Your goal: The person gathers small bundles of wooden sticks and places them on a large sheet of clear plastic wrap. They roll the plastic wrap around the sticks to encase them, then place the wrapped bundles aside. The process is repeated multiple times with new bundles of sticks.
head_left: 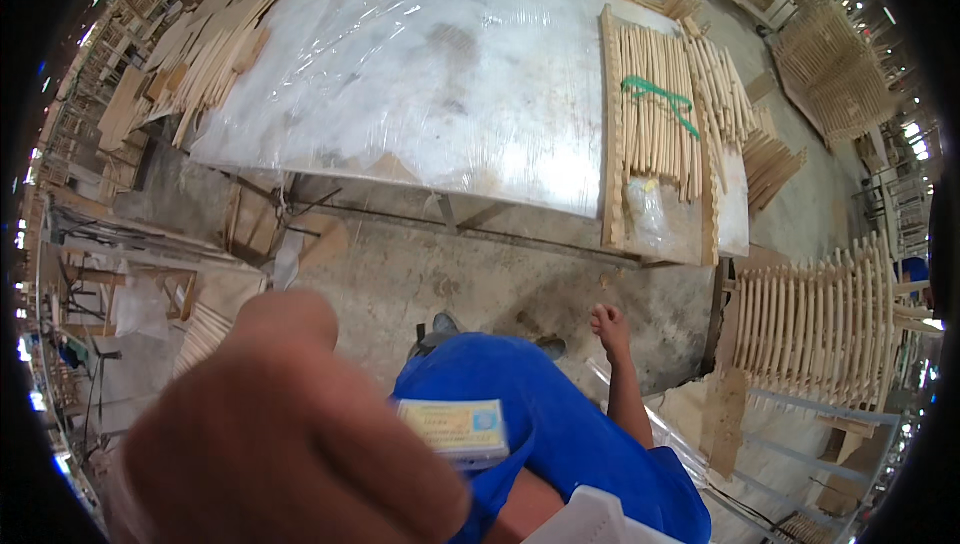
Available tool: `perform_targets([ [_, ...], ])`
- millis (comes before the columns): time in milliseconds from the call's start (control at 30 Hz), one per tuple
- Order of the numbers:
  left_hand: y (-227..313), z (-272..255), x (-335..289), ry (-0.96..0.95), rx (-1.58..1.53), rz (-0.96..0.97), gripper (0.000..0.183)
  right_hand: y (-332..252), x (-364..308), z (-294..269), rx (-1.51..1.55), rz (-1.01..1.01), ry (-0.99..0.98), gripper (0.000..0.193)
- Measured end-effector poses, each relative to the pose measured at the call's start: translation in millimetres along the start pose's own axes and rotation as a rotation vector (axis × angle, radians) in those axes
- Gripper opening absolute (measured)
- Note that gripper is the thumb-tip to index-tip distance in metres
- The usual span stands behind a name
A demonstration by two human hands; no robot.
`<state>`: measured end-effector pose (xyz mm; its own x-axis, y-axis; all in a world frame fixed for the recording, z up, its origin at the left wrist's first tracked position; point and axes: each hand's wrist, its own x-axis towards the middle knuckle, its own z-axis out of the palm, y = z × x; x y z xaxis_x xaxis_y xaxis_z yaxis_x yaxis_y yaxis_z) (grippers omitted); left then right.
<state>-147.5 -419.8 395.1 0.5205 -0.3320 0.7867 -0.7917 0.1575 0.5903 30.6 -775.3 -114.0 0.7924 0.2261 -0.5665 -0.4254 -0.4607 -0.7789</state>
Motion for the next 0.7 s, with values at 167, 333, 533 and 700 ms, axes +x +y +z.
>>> perform_targets([
  [167,34.3,-46.0,-35.7,-0.044,0.02,0.213,0.074,-85.3,16.7,68.0,-0.372,-0.369,-0.078,0.043],
  [333,40.2,-81.3,-52.7,-0.05,0.056,0.331,0.066,-145.5,8.1,115.9,-0.472,-0.352,-0.308,0.046],
  [533,-2.2,-111.0,-136.9,0.582,0.27,-0.02,0.058,-249.0,74.6,90.4,-0.428,-0.393,-0.057,0.042],
  [700,-115.3,-127.6,-258.1,1.393,0.298,-0.87,0.055,-302.8,211.6,-42.6,-0.429,-0.541,0.726,0.064],
])
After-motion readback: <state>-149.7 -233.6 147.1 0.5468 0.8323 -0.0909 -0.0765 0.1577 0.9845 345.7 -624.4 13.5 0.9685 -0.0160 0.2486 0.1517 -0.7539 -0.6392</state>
